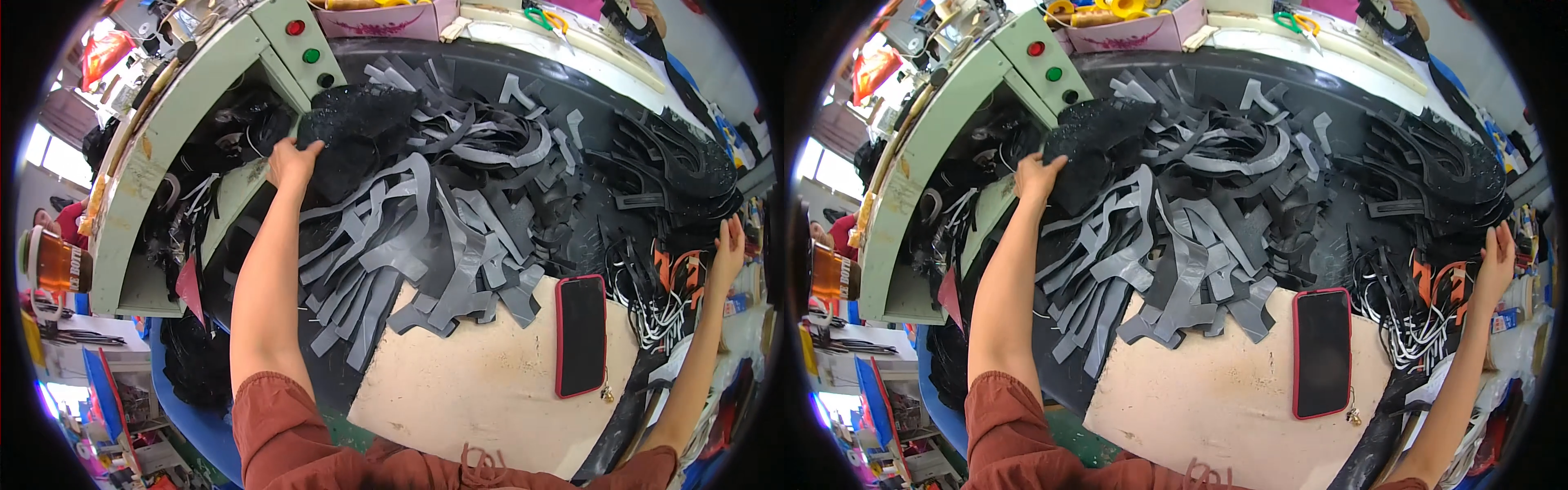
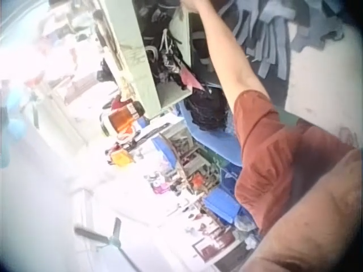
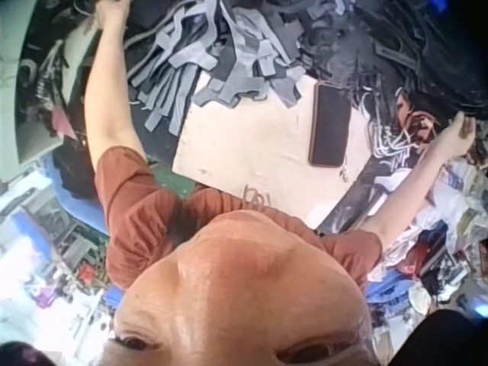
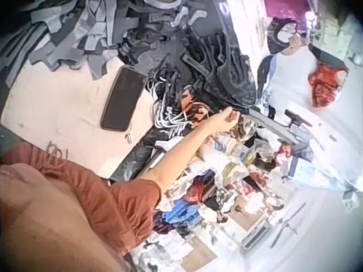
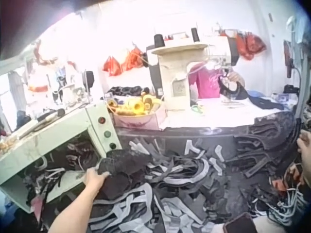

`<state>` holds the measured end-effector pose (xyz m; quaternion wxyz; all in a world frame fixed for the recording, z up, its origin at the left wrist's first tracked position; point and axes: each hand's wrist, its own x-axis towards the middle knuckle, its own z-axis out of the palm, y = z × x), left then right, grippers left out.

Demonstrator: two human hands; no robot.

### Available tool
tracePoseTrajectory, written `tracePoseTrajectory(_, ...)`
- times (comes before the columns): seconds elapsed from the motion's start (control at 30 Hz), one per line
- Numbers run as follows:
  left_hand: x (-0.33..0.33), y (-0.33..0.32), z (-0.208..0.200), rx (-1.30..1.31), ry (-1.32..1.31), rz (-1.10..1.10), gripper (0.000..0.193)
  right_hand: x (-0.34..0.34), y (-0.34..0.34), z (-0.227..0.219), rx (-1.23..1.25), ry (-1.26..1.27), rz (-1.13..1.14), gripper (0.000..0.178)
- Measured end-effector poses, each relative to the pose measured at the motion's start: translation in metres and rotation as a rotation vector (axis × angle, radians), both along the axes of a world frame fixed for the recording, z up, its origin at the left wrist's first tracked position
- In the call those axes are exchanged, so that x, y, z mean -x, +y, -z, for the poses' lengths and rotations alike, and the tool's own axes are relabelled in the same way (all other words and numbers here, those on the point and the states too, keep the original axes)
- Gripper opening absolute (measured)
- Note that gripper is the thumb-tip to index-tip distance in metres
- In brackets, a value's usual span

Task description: Apply adhesive and attach leather trim to shoe components using a hammer and manual assembly.

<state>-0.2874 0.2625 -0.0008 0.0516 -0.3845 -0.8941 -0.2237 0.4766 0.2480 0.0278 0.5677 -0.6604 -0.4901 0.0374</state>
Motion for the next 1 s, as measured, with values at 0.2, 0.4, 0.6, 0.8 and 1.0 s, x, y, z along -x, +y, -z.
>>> tracePoseTrajectory(0.2,-0.051,-0.014,-0.06,-1.04,-0.06,0.473,0.014,0.127,-0.061,-0.036,0.032,-0.334,-0.294,0.024)
tracePoseTrajectory(0.4,-0.104,-0.096,-0.16,-1.398,-0.153,0.678,0.015,0.286,-0.082,-0.1,-0.238,-0.469,-0.634,0.03)
tracePoseTrajectory(0.6,-0.192,-0.204,-0.181,-0.901,-0.635,0.924,0.016,0.317,-0.146,-0.15,-0.115,-0.182,-1.166,0.092)
tracePoseTrajectory(0.8,-0.227,-0.253,-0.084,-0.127,-1.28,0.763,0.047,0.296,-0.217,-0.071,0.585,0.355,-1.015,0.033)
tracePoseTrajectory(1.0,-0.266,-0.274,-0.003,-0.205,-0.468,1.039,0.029,0.191,-0.199,-0.006,0.251,-0.343,-0.532,0.022)
